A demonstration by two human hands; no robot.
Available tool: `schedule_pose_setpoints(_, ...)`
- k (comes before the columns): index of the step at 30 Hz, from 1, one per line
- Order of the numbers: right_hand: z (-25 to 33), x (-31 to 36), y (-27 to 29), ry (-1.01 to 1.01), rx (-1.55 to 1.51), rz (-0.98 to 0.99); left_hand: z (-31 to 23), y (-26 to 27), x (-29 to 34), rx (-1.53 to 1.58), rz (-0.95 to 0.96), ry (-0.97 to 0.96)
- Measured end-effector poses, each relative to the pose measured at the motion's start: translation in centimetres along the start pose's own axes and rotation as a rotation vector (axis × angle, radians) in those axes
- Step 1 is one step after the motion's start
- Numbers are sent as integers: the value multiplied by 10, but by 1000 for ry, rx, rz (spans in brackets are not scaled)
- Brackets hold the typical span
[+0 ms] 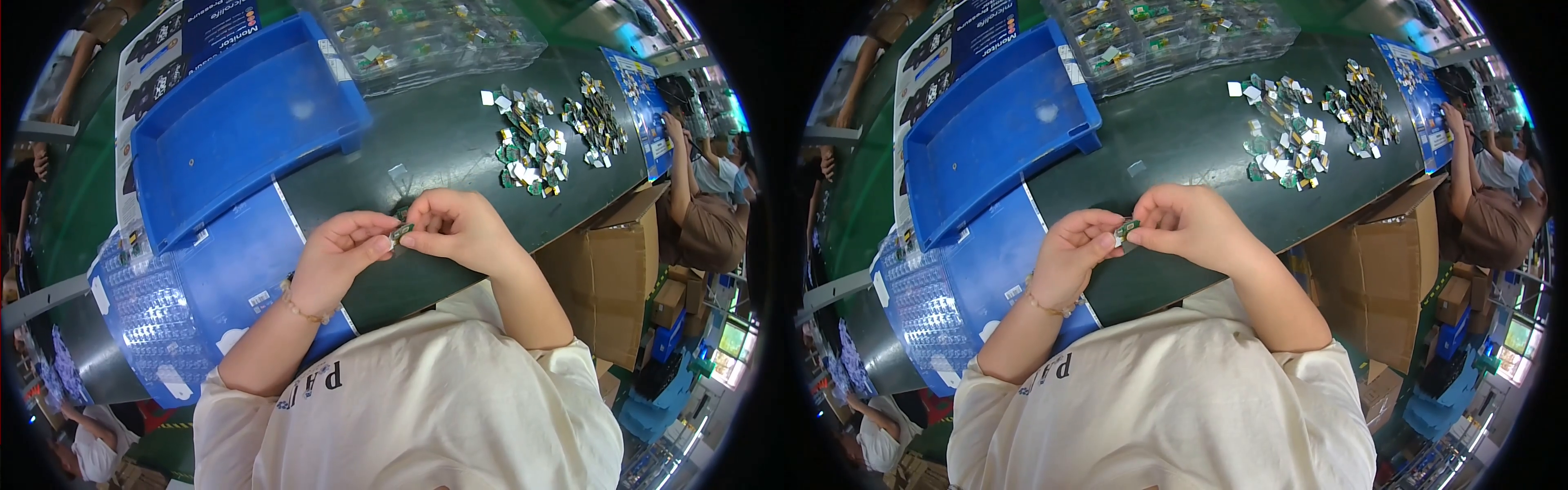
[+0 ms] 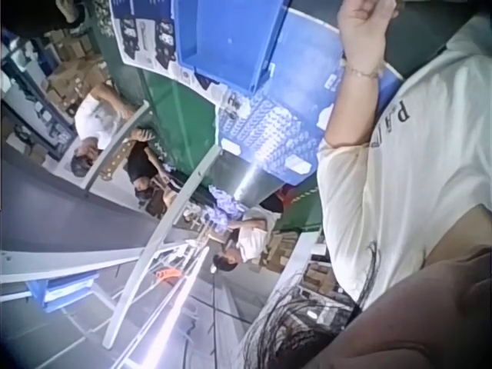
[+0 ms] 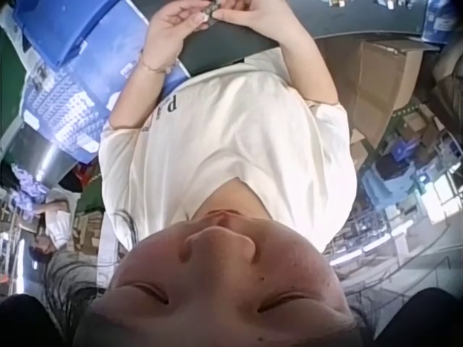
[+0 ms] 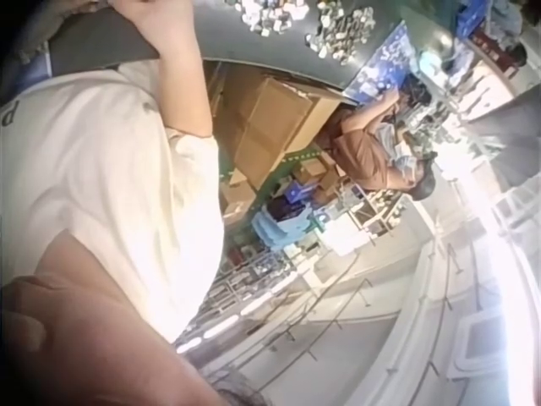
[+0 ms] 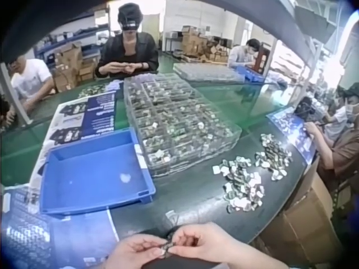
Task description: Assembling and inspecting small green circuit board components at a factory workbench.
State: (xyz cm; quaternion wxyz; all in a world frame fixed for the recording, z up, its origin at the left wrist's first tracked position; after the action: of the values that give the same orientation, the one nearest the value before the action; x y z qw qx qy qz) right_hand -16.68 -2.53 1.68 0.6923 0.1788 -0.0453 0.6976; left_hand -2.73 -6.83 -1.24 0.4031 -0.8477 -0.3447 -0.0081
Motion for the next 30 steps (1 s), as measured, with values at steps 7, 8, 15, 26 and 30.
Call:
schedule_pose_setpoints(7,11,-2,-3,236,228,9,10,6,2,54,6,93)
schedule_pose_setpoints(8,8,-2,-5,205,159,15,10,5,1,105,26,112)
schedule_pose_setpoints(15,10,0,-13,186,101,-119,10,5,1,263,57,125)
schedule_pose_setpoints(26,12,5,-12,158,122,-220,14,6,2,323,53,149)
schedule_pose_setpoints(30,15,6,-12,185,199,-272,14,8,1,330,46,135)
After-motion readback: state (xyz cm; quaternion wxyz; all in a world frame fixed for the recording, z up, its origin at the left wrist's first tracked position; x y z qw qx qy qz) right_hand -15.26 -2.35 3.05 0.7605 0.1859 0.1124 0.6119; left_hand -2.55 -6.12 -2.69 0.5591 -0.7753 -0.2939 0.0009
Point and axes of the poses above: each hand's wrist, its own x-axis away from the middle knuckle, its own y-axis out of the back of the hand, z = x × y, the point moved 7 cm from there along -x, towards the middle knuckle, and after that the axes turned 11 degrees about x, right-handed, at the moved point
